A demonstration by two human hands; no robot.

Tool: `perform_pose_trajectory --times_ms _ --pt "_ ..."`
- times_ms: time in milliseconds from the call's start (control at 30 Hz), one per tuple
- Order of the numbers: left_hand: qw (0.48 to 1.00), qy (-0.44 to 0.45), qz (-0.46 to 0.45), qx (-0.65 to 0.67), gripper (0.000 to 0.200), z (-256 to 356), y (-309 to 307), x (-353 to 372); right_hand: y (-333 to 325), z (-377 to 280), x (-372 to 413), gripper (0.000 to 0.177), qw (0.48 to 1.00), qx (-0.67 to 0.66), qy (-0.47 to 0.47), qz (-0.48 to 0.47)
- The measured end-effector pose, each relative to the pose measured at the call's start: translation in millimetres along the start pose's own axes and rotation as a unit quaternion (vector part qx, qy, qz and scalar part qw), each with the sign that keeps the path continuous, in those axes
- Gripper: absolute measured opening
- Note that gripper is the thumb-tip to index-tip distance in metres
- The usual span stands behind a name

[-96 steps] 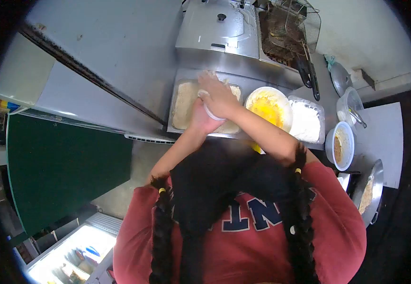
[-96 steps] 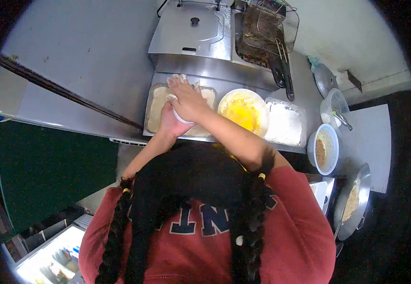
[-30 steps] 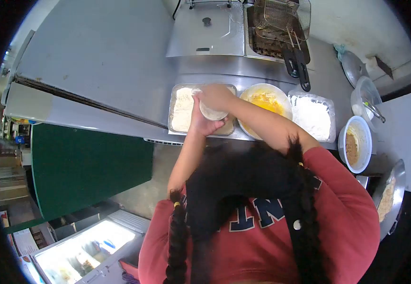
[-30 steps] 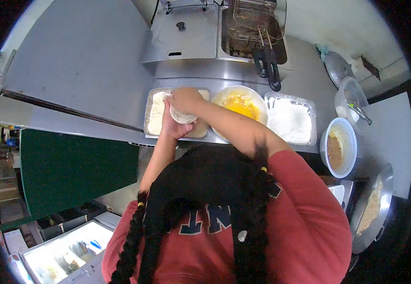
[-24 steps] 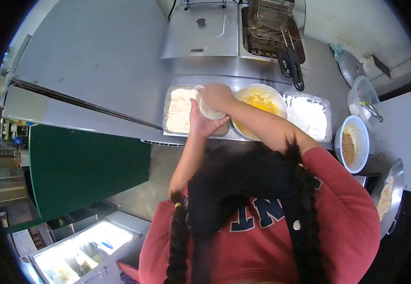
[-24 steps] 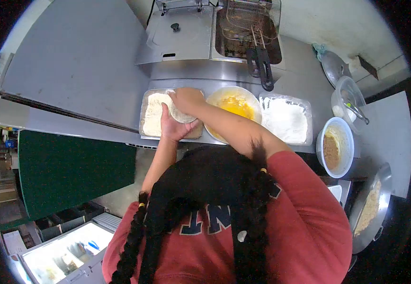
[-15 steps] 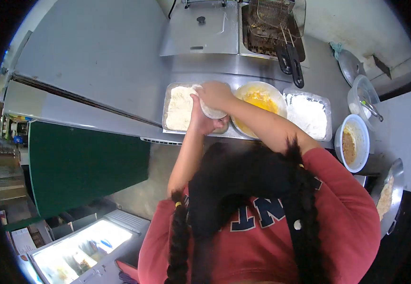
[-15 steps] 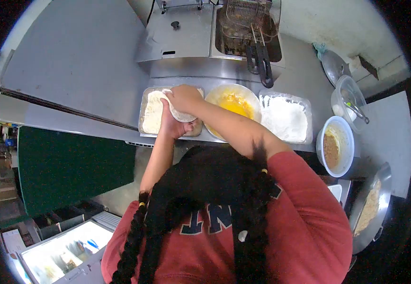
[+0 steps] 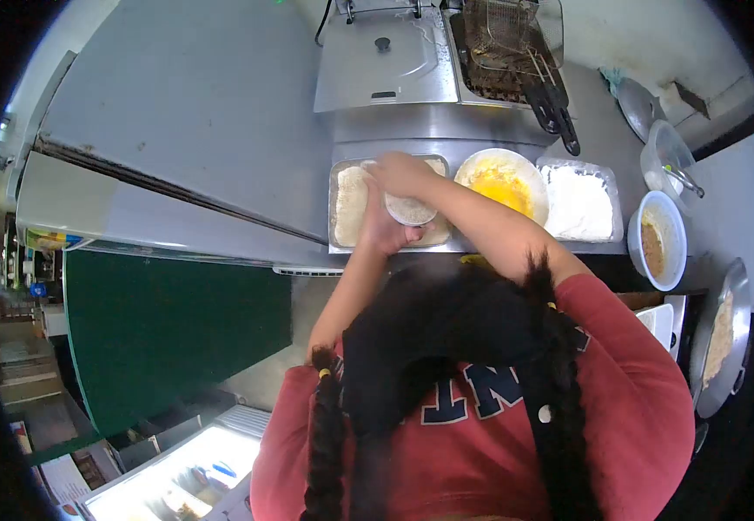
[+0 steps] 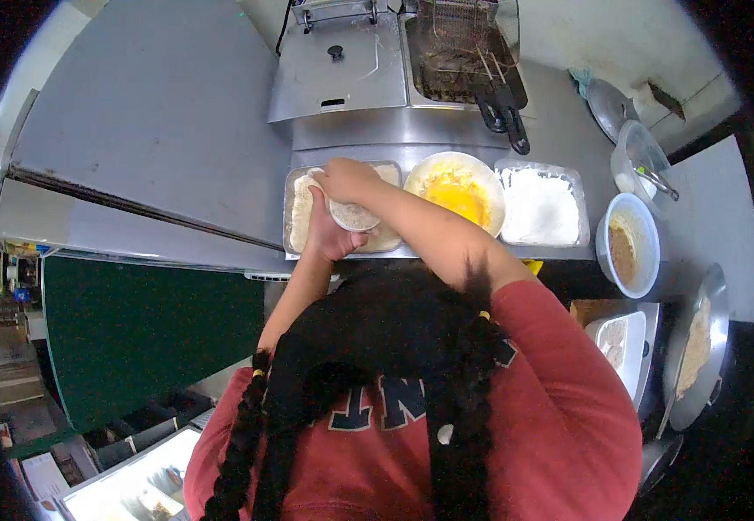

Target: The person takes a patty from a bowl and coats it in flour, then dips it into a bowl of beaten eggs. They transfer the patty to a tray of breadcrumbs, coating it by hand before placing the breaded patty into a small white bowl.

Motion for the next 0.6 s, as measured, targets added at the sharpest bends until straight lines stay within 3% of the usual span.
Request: perform_pose_trajectory --times_ms 33,100,167,233,300,367,400,433,467,533,600 --pt "0.997 0.012 0.078 0.008 0.101 0 0 5 1 4 -1 0.058 0.999 -0.019 0.047 0.006" --pt "0.998 0.024 0.061 0.006 0.104 -1 -14 3 -5 4 0 0.058 0.994 -0.041 0.100 0.016" --pt "0.998 0.038 0.044 0.008 0.107 -1 -42 0 -20 -11 5 0.056 0.989 -0.061 0.117 -0.066" --pt "0.979 -0.038 -0.191 0.058 0.106 6 -53 -1 -15 -20 5 0.056 0.993 -0.038 0.086 -0.069" --pt "0.968 -0.053 -0.241 0.041 0.104 13 -56 -3 -3 -14 0 0.056 0.996 -0.012 0.053 -0.073" --pt "0.955 -0.065 -0.288 0.023 0.102 13 -37 3 18 12 -14 0.058 0.999 0.011 0.039 0.034" --pt "0.989 -0.028 -0.144 0.008 0.099 12 -23 5 14 8 -8 0.058 0.999 0.012 0.040 0.035" --pt "1.000 0.008 0.003 -0.008 0.096 12 -22 8 7 7 3 0.058 0.991 -0.062 0.111 0.035" --pt "1.000 0.005 0.000 -0.009 0.096 11 -22 7 1 7 11 0.059 0.973 -0.135 0.182 0.037" --pt "0.997 0.020 0.077 -0.015 0.096 9 -33 2 3 18 6 0.059 0.974 -0.126 0.184 0.042" --pt "0.999 -0.001 0.043 -0.026 0.095 9 -38 -2 -2 18 7 0.059 0.975 -0.117 0.184 0.040"
Point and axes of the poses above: each hand's wrist, its own x-axis away from the middle knuckle, its own y-axis out of the palm, z = x × y, the point moved 4 cm from there along -x, towards the middle knuckle, and after that the axes turned 11 degrees about -z, right-handed, at the moved point
